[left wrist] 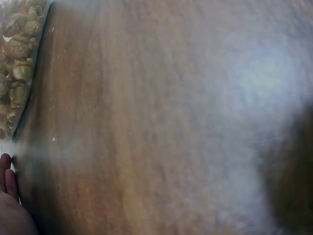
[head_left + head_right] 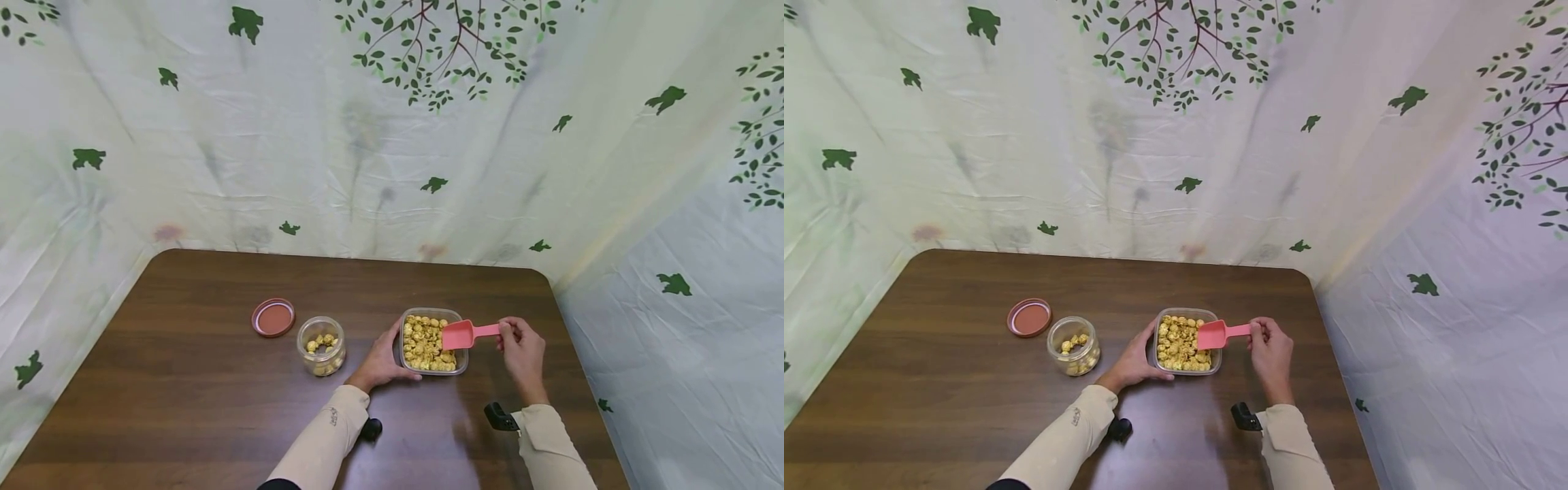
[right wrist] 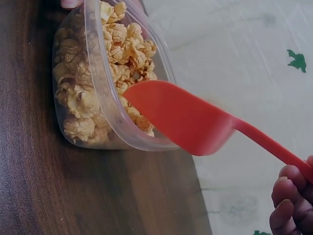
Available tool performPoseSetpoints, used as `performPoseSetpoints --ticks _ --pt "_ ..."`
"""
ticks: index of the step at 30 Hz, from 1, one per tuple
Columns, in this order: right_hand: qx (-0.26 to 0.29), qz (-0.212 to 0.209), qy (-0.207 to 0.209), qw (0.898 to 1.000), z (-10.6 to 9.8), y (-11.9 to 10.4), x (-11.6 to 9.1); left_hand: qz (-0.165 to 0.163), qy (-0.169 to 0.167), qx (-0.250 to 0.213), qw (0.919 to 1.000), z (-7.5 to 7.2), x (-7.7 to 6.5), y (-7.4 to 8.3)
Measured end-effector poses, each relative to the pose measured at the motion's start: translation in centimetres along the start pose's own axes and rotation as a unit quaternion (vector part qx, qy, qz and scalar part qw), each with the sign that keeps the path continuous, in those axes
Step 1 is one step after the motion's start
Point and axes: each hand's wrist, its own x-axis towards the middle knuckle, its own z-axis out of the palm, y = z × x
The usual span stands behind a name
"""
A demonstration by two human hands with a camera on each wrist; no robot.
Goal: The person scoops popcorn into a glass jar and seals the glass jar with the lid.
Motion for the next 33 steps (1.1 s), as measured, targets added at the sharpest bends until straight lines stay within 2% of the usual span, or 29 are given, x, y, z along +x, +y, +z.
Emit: performPoseSetpoints --ticks 9,14,19,33 --pt "-0.061 -0.059 0.002 0.996 0.4 -0.6 -0.2 -0.001 0.0 0.009 1.0 0.0 0.0 0.1" --pt "-0.101 -0.109 0.009 0.989 0.6 -1.3 -0.4 0.001 0.003 0.01 0.9999 0.0 0.1 0.0" --pt "-0.121 -0.16 0.021 0.979 1.0 -1.7 -0.4 -0.011 0.0 0.006 0.9999 0.0 0.0 -0.1" --pt "-0.14 -0.163 0.015 0.977 1.4 -1.5 -0.4 -0.013 -0.005 0.007 0.9999 0.1 0.0 0.0"
